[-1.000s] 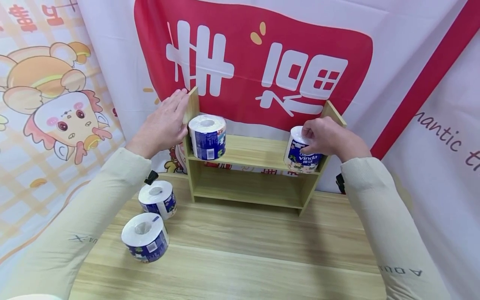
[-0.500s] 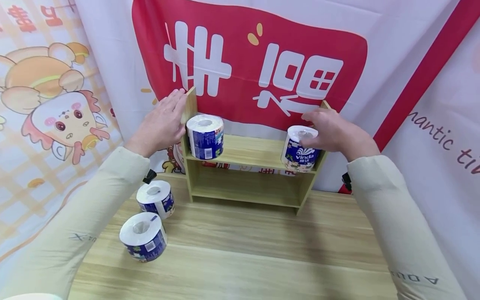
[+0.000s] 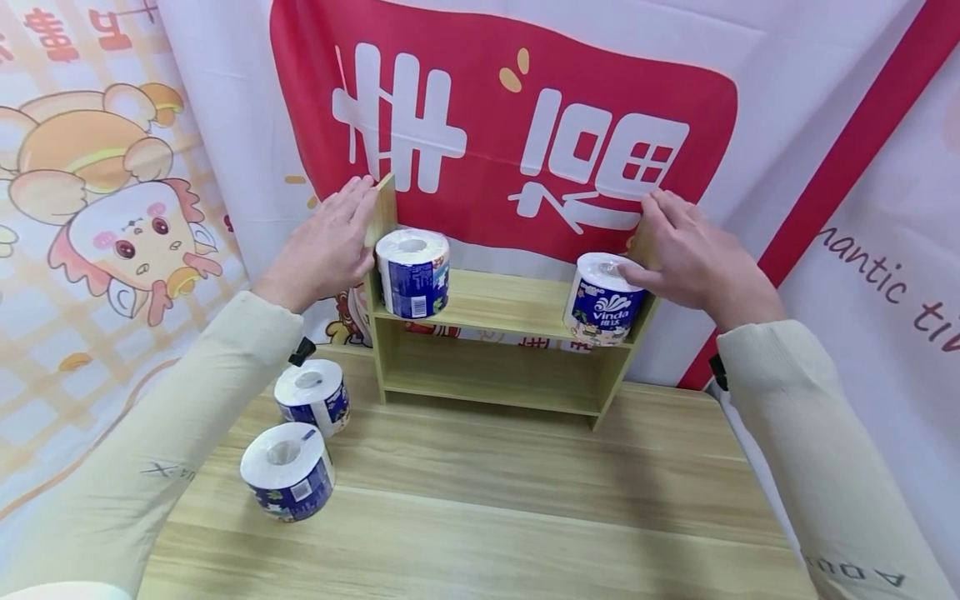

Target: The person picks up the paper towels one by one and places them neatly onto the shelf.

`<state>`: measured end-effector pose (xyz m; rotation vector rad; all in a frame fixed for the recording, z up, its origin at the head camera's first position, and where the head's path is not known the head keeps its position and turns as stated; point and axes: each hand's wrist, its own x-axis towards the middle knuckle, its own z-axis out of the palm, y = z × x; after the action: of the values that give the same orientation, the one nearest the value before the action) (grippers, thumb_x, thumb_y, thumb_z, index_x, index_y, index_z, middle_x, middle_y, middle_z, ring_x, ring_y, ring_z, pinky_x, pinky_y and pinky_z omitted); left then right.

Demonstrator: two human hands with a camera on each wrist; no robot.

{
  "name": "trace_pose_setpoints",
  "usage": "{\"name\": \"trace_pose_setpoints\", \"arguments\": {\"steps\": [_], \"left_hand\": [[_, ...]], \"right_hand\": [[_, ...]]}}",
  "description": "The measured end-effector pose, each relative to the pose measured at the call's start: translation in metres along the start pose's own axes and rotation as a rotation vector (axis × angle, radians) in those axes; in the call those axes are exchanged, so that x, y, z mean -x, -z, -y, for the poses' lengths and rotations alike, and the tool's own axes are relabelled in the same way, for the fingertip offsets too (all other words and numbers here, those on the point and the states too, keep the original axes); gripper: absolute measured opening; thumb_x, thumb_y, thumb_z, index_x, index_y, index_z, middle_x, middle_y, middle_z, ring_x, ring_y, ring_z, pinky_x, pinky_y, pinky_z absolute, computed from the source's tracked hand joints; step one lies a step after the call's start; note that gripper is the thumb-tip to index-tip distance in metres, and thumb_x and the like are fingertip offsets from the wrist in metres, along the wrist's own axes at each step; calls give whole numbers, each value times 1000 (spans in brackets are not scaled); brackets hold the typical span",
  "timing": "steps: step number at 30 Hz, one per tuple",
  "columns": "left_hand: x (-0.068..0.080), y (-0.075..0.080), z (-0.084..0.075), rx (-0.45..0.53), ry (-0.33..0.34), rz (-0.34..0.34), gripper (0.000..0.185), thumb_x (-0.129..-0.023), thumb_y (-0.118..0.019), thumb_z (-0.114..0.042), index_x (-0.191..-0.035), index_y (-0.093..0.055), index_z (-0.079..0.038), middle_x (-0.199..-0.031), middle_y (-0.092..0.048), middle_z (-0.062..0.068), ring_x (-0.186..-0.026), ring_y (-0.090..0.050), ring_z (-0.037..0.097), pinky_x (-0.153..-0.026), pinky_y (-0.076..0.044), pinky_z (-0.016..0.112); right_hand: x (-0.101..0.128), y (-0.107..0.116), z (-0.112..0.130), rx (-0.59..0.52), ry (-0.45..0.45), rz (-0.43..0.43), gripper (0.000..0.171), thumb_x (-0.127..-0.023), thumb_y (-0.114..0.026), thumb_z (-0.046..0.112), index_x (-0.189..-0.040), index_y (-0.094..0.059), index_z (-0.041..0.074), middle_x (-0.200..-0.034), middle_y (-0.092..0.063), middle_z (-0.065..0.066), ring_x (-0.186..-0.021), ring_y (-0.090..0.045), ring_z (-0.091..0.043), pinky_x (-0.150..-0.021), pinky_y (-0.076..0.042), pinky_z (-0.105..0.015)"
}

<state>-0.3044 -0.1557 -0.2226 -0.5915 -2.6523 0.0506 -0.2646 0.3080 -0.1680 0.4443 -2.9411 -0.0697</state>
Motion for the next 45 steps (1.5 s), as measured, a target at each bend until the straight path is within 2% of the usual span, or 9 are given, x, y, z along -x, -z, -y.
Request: {"name": "trace_pose_setpoints", "arguments": {"steps": [7, 12, 17, 21, 27, 34, 45], "left_hand": [[-3, 0, -3, 0, -6, -2, 85, -102, -59, -22, -168, -11, 3, -177, -15, 22, -166, -14, 38, -135, -19, 52], [-5, 1, -5, 1, -10, -6, 85, -103, -60, -22, -168, -10, 2, -177, -15, 21, -166, -13, 38, -135, -19, 51], [-7, 1, -6, -4, -14, 3, 86, -102, -60, -23, -168, -10, 1, -177, -15, 21, -166, -13, 37, -135, -19, 51], [-7, -1, -6, 1, -14, 14, 88, -102, -61, -24, -168, -9, 1, -177, -15, 21, -166, -13, 38, -135, -19, 51], [-3, -2, -3, -5, -11, 25, 88, -102, -61, -23, -168, -9, 2, -177, -15, 22, -166, -13, 39, -135, -18, 52], [-1, 5, -2, -23, -4, 53, 87, -103, -60, -22, -168, -7, 2, -177, -13, 22, -166, -12, 39, -135, -18, 52], [0, 15, -1, -98, -34, 45, 81, -104, -57, -24, -166, -15, 5, -175, -20, 25, -164, -19, 42, -133, -23, 53]], "right_hand": [[5, -14, -17, 67, 21, -90, 112, -96, -68, 55, -170, 2, 10, -178, 1, -21, -163, -6, -48, -111, -39, -78], [8, -27, -26, 80, 22, -142, 110, -96, -68, 53, -170, 1, 9, -179, 0, -20, -163, -7, -48, -115, -35, -78], [10, -39, -33, 85, 22, -154, 109, -96, -67, 50, -170, -1, 6, -177, -4, -24, -162, -11, -49, -119, -30, -77], [10, -46, -36, 83, 10, -169, 107, -96, -68, 50, -169, -4, 4, -176, -8, -26, -161, -13, -50, -117, -32, -77], [8, -50, -35, 83, 10, -168, 108, -96, -67, 52, -170, -4, 7, -177, -9, -24, -162, -13, -49, -115, -35, -78], [6, -50, -31, 122, 23, -171, 108, -96, -66, 52, -170, -3, 5, -177, -6, -24, -163, -12, -48, -122, -28, -74], [5, -51, -31, 128, 34, -173, 104, -99, -60, 53, -169, -2, 3, -177, -4, -25, -164, -9, -47, -125, -24, -72]]}}
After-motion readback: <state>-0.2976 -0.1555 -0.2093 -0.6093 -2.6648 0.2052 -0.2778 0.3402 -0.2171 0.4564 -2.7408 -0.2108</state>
